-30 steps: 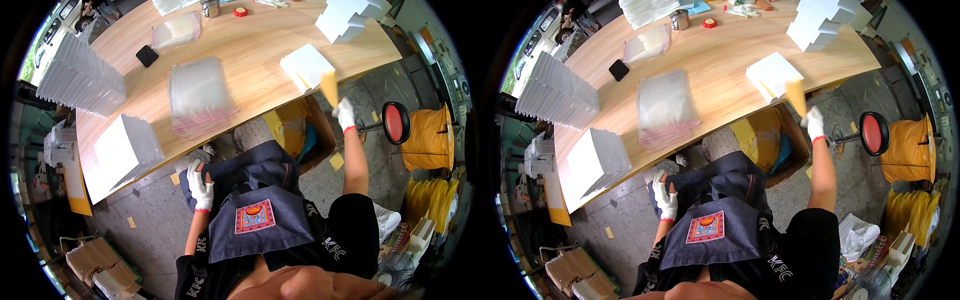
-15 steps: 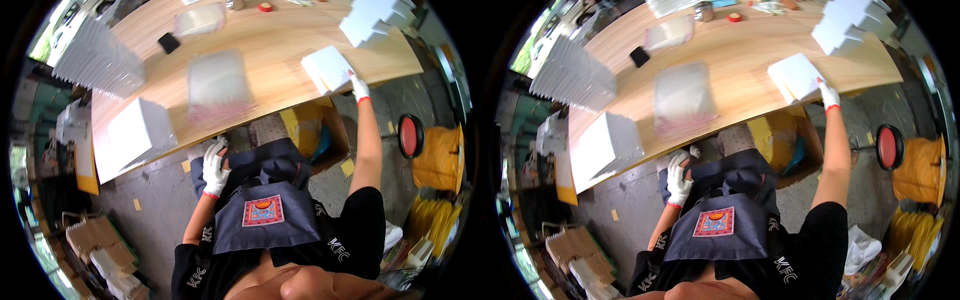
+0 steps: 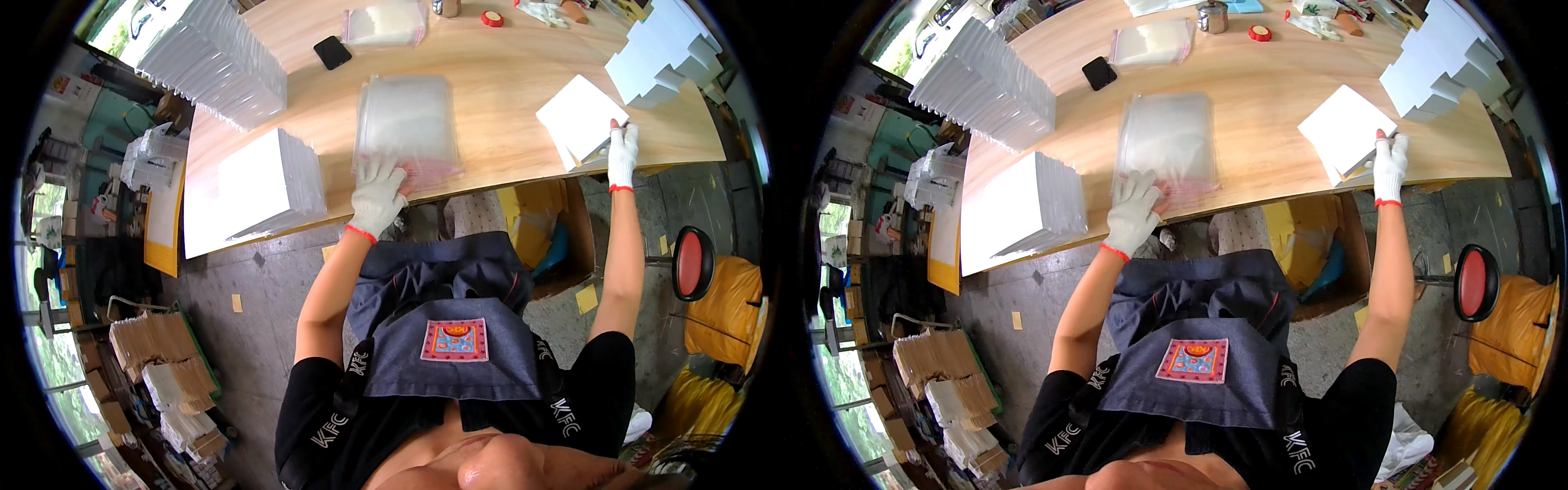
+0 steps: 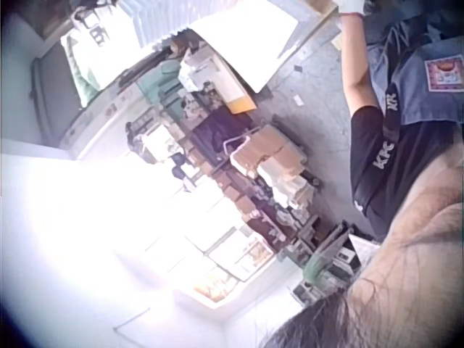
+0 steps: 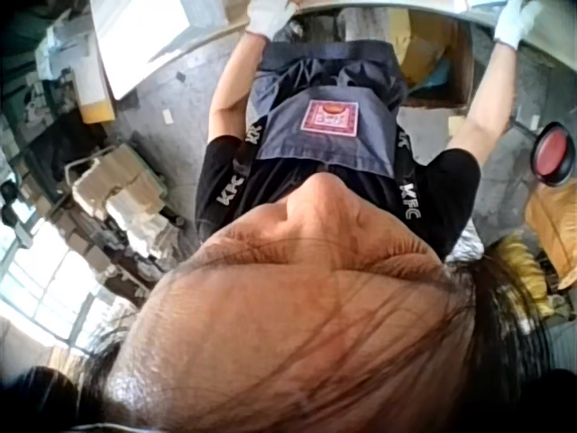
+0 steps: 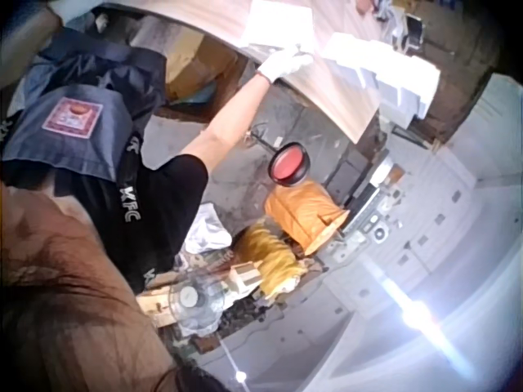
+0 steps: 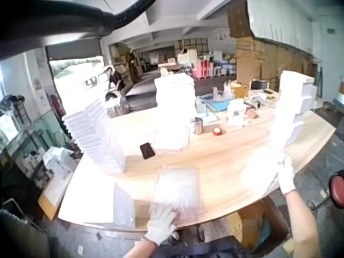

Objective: The person repeatedly picks white boxes and inserts them into clear plastic bags at a table. They then place the bagged boxes into a stack on the right side of the table. The process is repeated continuously throughout the clip.

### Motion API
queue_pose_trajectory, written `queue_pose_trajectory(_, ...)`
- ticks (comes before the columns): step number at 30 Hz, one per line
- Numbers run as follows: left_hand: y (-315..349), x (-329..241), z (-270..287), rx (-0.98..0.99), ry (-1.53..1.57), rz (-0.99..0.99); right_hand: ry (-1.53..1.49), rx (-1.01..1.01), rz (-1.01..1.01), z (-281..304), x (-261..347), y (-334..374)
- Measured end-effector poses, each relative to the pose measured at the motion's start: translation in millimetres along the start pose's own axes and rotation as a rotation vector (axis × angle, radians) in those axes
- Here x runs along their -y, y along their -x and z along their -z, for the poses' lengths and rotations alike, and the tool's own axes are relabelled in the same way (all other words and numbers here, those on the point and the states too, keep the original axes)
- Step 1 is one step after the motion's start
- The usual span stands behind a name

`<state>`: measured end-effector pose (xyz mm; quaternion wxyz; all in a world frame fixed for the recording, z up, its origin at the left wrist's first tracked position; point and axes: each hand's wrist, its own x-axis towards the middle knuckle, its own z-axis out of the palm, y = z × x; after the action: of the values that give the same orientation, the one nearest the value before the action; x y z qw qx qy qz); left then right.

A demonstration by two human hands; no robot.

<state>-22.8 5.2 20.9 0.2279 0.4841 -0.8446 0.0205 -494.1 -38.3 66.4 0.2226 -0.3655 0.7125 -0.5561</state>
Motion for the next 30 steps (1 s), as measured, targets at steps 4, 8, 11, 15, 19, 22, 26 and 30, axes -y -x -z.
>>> queue_pose_trajectory(4, -13, 0, -18, 0.134, -0.115, -0.069, -0.679, 0.065, -0.064, -23, -6, 46)
queue_pose_trajectory(8, -27, -1, -16, 0.303, -0.177, 0.013, -1.059, 0.541, -0.588, -49, -7, 127)
queue_pose_trajectory(11, -37, 8, -18, 0.415, -0.167, 0.062, -0.745, 0.584, -0.482, -77, -10, 170)
queue_pose_trajectory(15, -36, 23, -20, 0.344, -0.069, 0.032, -0.679, 0.731, -0.490, -106, -17, 208)
queue_pose_trajectory(19, -28, 33, -19, 0.230, 0.080, 0.070, -0.706, 0.753, -0.436, -122, -25, 230)
queue_pose_trajectory(22, -13, 36, -26, 0.123, 0.224, 0.076, -0.656, 0.697, -0.426, -123, -31, 233)
queue_pose_trajectory(26, -6, 28, -23, 0.048, 0.288, 0.081, -0.644, 0.521, -0.318, -129, -33, 229)
queue_pose_trajectory(30, -4, 23, -23, -0.007, 0.179, 0.082, -0.696, 0.434, -0.354, -138, -49, 226)
